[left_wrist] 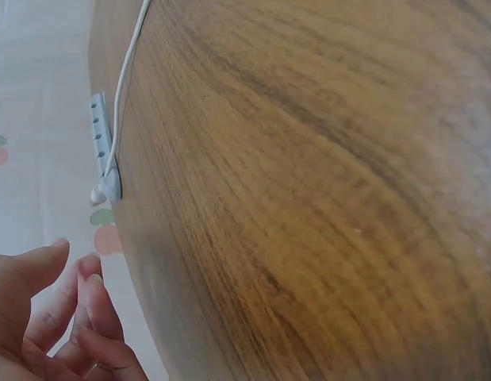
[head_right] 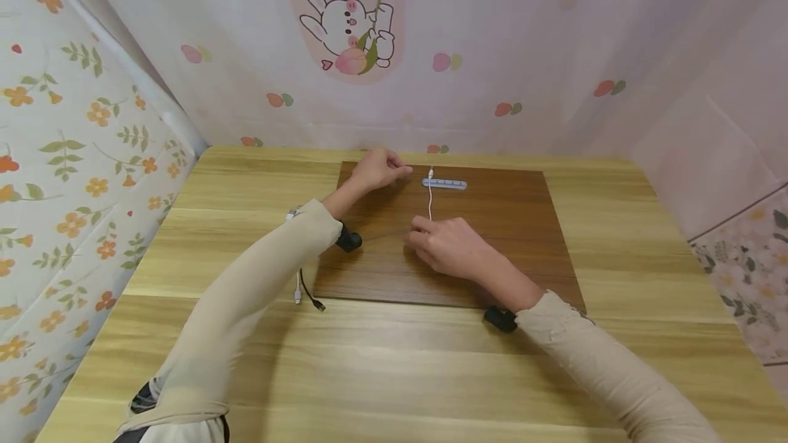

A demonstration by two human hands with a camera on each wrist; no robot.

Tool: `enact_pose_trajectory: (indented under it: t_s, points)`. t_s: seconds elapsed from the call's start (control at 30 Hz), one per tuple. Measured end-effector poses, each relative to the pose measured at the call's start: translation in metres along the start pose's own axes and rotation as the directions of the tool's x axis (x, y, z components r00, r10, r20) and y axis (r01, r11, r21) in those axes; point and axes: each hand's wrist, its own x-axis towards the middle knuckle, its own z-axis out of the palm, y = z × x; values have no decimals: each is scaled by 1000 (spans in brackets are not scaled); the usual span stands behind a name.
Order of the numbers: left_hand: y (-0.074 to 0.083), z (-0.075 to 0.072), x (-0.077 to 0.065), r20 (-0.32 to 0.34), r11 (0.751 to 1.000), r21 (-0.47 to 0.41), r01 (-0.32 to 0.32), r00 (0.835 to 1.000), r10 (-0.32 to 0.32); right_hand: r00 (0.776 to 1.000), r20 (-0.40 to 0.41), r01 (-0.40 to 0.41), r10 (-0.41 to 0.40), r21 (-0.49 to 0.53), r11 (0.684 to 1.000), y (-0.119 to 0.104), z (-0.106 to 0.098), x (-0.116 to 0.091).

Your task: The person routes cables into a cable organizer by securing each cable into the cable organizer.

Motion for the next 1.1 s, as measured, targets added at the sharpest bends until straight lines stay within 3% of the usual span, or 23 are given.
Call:
enact_pose_trajectory:
  t_s: [0.37, 0.67, 1.1]
  points:
    - [-6, -15, -19, 25, 998, -34, -52, 998, 53, 999, -20, 29, -29, 18, 999, -4, 8, 14]
    - [-26, -31, -34, 21, 983, -67, -170, 985, 172, 999, 4, 39, -39, 20, 999, -12, 6, 28]
    - [-55, -56, -53, 11, 979, -127, -159, 987, 162, 998, 36, 54, -54, 20, 998, -23, 12, 49]
